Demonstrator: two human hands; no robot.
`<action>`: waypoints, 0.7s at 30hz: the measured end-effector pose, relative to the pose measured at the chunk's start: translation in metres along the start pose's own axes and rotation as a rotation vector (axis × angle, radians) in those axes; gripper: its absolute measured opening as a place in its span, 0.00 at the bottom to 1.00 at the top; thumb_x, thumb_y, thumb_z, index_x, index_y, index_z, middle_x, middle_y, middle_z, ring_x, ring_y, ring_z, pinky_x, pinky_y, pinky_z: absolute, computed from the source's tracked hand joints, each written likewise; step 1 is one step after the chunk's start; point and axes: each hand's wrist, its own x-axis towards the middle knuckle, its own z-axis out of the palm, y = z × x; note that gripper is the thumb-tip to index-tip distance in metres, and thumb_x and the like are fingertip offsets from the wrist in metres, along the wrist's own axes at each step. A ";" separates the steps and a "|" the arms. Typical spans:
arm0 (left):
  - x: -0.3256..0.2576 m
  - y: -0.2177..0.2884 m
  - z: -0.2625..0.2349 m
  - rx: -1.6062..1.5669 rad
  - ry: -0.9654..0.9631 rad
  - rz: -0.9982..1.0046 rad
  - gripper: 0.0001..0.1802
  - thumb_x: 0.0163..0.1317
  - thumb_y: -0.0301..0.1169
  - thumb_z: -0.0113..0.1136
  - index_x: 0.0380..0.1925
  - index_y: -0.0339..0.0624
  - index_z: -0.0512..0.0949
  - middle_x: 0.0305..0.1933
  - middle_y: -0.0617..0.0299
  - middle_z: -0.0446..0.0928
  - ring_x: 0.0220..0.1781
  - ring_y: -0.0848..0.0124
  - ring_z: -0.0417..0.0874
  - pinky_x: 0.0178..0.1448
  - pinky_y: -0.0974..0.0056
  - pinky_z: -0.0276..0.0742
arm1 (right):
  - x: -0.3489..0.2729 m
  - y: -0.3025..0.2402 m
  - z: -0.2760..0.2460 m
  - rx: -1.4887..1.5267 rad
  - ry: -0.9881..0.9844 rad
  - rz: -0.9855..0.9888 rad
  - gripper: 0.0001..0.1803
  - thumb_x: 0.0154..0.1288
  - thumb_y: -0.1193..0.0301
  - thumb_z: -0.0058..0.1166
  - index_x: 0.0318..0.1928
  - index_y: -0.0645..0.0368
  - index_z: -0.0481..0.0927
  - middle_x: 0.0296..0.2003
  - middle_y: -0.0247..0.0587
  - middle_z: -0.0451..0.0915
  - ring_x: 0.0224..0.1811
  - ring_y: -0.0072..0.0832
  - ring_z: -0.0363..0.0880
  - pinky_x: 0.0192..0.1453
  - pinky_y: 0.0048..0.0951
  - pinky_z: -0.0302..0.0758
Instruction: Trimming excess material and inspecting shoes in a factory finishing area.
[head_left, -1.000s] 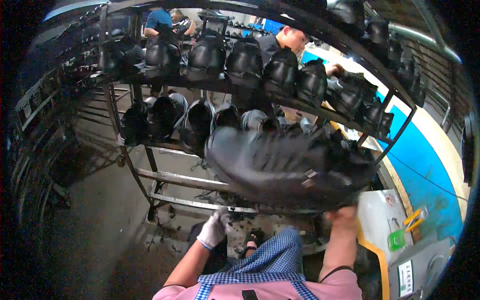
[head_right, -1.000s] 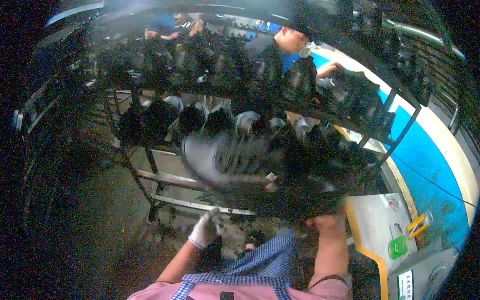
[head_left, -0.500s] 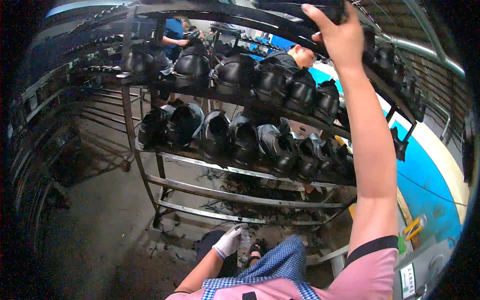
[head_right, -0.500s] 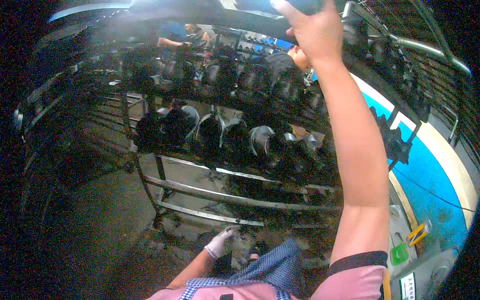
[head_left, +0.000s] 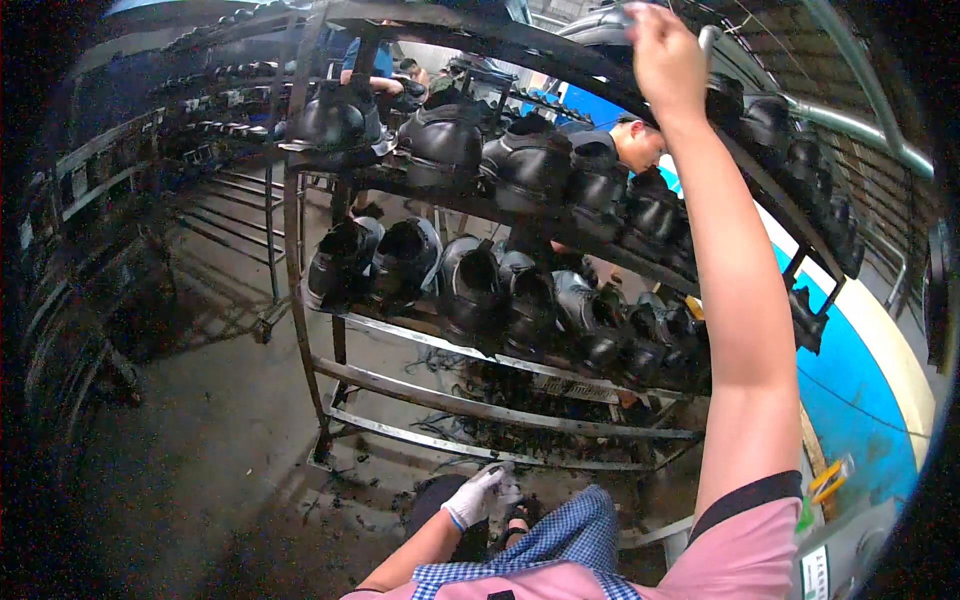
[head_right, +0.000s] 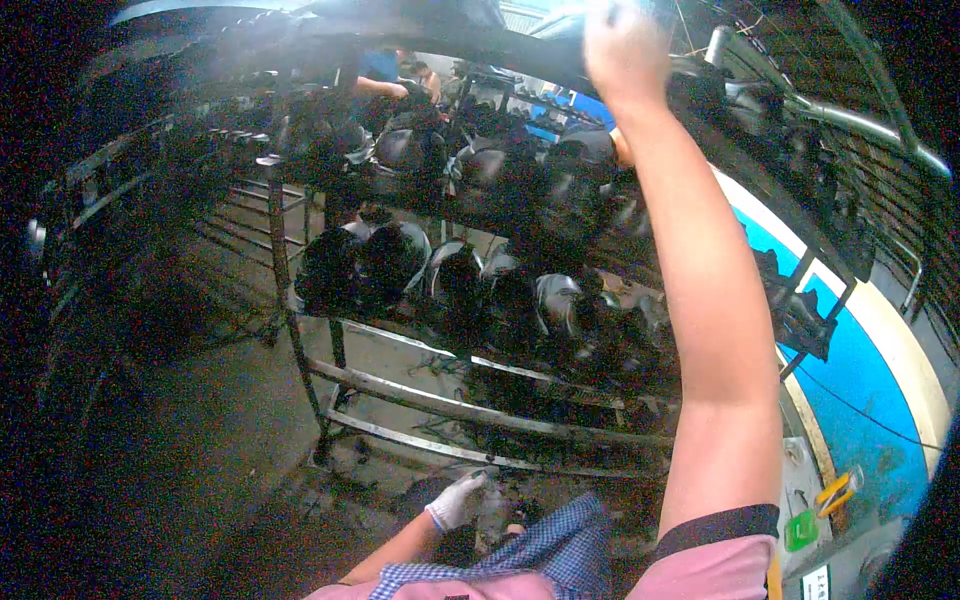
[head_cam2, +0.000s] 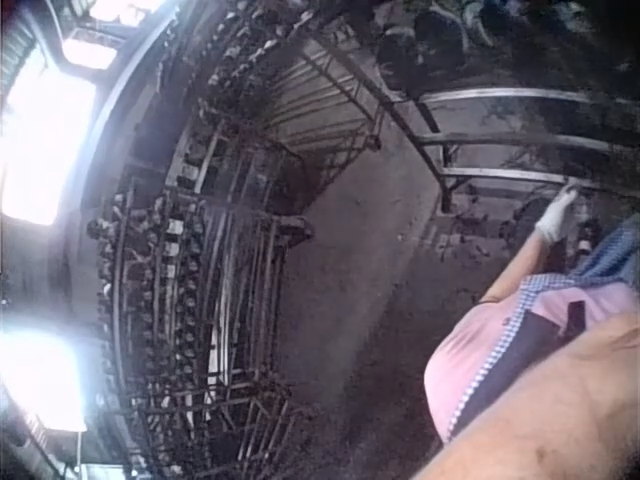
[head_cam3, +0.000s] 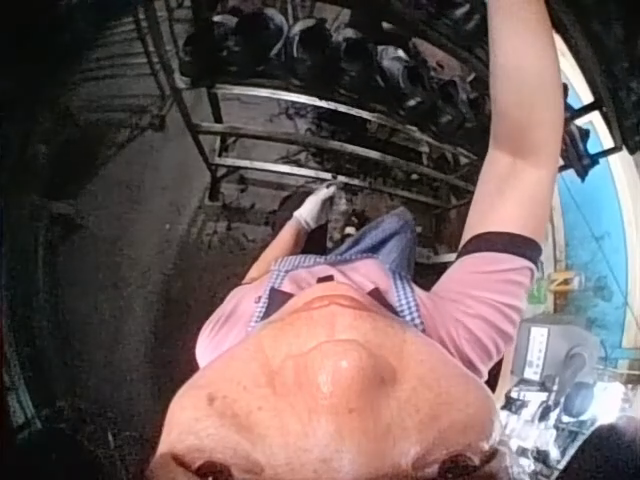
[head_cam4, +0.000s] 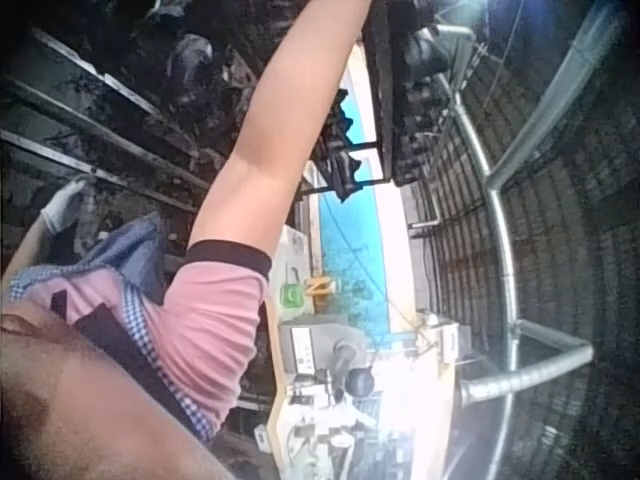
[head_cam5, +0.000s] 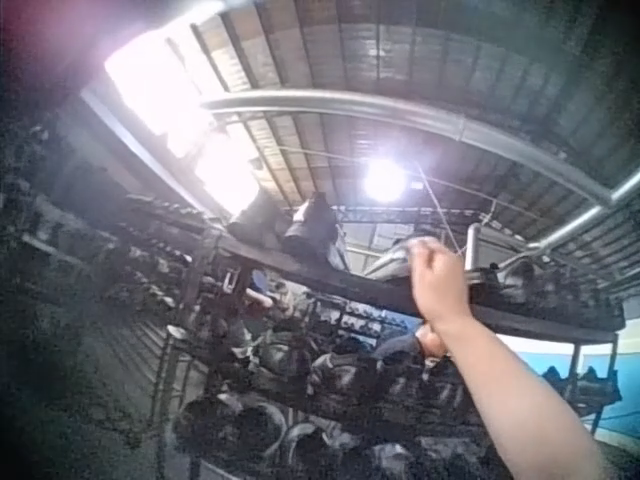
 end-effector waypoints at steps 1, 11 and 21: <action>0.001 -0.001 -0.002 0.000 0.000 0.001 0.15 0.64 0.35 0.49 0.50 0.44 0.67 0.40 0.60 0.72 0.43 0.65 0.75 0.50 0.56 0.74 | 0.004 -0.010 0.011 -0.033 -0.043 -0.196 0.26 0.55 0.49 0.55 0.44 0.59 0.78 0.35 0.42 0.80 0.41 0.29 0.78 0.44 0.28 0.73; -0.001 -0.004 -0.002 -0.020 -0.024 -0.009 0.20 0.65 0.36 0.48 0.54 0.42 0.65 0.43 0.55 0.71 0.47 0.62 0.75 0.53 0.54 0.74 | 0.024 -0.116 0.043 0.149 -0.445 -0.094 0.58 0.36 0.51 0.69 0.66 0.57 0.51 0.56 0.57 0.67 0.56 0.47 0.69 0.59 0.39 0.66; 0.009 -0.001 -0.015 -0.030 -0.093 0.033 0.21 0.65 0.38 0.48 0.55 0.44 0.65 0.45 0.58 0.73 0.46 0.64 0.75 0.53 0.57 0.73 | -0.055 -0.121 -0.006 0.538 0.038 -0.192 0.45 0.46 0.59 0.65 0.62 0.59 0.57 0.52 0.56 0.70 0.54 0.45 0.71 0.55 0.37 0.70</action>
